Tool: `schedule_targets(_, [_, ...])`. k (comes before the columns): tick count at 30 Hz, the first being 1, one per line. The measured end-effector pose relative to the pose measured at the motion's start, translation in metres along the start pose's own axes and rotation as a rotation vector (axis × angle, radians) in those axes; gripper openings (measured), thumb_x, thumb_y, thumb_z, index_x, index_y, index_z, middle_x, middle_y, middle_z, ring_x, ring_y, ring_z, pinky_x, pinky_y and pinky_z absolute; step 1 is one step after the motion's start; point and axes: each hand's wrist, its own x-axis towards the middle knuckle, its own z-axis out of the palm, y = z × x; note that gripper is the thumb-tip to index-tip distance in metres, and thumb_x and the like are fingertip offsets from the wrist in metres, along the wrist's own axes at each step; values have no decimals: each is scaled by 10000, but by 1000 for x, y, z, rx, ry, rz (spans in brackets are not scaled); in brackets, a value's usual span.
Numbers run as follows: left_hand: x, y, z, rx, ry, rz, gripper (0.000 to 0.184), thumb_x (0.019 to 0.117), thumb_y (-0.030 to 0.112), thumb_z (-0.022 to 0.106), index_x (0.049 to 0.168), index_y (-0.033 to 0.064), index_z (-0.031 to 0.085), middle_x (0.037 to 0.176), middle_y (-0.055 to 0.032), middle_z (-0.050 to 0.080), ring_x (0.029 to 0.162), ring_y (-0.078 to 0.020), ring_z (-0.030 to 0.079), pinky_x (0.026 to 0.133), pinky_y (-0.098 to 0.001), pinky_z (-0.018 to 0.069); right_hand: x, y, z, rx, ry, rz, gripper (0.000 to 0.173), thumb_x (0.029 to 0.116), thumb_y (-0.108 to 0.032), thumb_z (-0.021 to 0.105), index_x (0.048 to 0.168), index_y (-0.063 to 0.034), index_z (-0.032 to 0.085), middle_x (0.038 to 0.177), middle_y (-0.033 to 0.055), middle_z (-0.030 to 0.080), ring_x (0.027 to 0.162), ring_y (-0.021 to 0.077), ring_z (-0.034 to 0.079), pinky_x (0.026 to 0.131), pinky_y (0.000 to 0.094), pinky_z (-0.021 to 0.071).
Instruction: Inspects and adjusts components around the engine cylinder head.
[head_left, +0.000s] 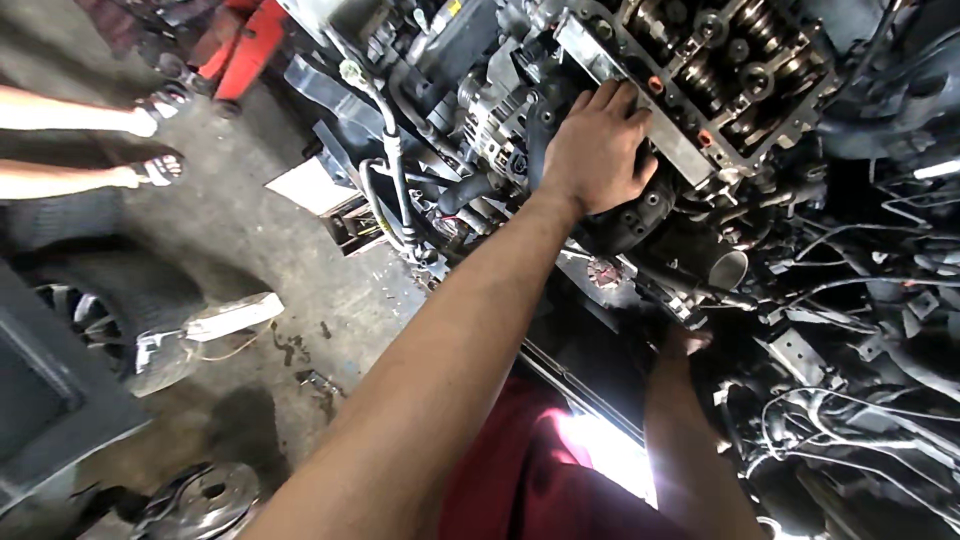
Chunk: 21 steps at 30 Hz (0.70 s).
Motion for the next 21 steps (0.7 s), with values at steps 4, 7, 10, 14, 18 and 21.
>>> schedule_targets(4, [1, 0, 0, 10, -15, 2, 357, 894, 370, 619, 1024, 68, 758, 1230, -172, 687, 1213, -353, 614, 989, -484, 470, 12, 8, 6, 89, 28, 7, 692, 1010, -232, 656, 1518, 112, 334, 1530, 332, 417, 1439, 407, 430, 1186, 449, 374])
schedule_targets(7, [0, 0, -1, 4, -32, -9, 360, 898, 368, 613, 1040, 70, 755, 1253, -173, 680, 1228, -351, 606, 1005, -483, 463, 19, 13, 15, 91, -14, 22, 697, 1030, -227, 625, 1544, 103, 288, 1558, 316, 392, 1463, 389, 405, 1201, 444, 352])
schedule_targets(10, [1, 1, -1, 5, -33, -7, 368, 895, 372, 617, 1053, 69, 753, 1265, -171, 678, 1249, -351, 598, 1014, -480, 459, 24, 23, 19, -380, -209, -182, 539, 1074, -255, 496, 1462, 115, 443, 1516, 319, 452, 1444, 415, 427, 1194, 514, 347])
schedule_targets(14, [0, 0, -2, 0, -42, -8, 376, 899, 380, 617, 1077, 77, 752, 1278, -166, 671, 1252, -347, 595, 1022, -481, 459, -40, -14, -22, 267, -506, 51, 439, 1138, -128, 296, 1558, -8, 339, 1578, 136, 427, 1429, 209, 434, 1184, 367, 364])
schedule_targets(18, [1, 0, -4, -10, -66, -3, 404, 900, 387, 621, 1101, 62, 750, 1305, -183, 660, 1272, -359, 584, 1019, -495, 455, -50, -16, -5, 884, -544, 49, 289, 1106, -167, 359, 1251, 36, 507, 996, 111, 624, 825, 155, 626, 724, 327, 563])
schedule_targets(21, [1, -1, -3, -14, -44, 0, 378, 900, 378, 615, 1073, 70, 750, 1280, -170, 670, 1248, -353, 596, 1013, -485, 461, -13, 6, 17, 917, -551, 92, 412, 1126, -245, 306, 1388, 30, 467, 1180, 176, 628, 980, 222, 637, 838, 401, 566])
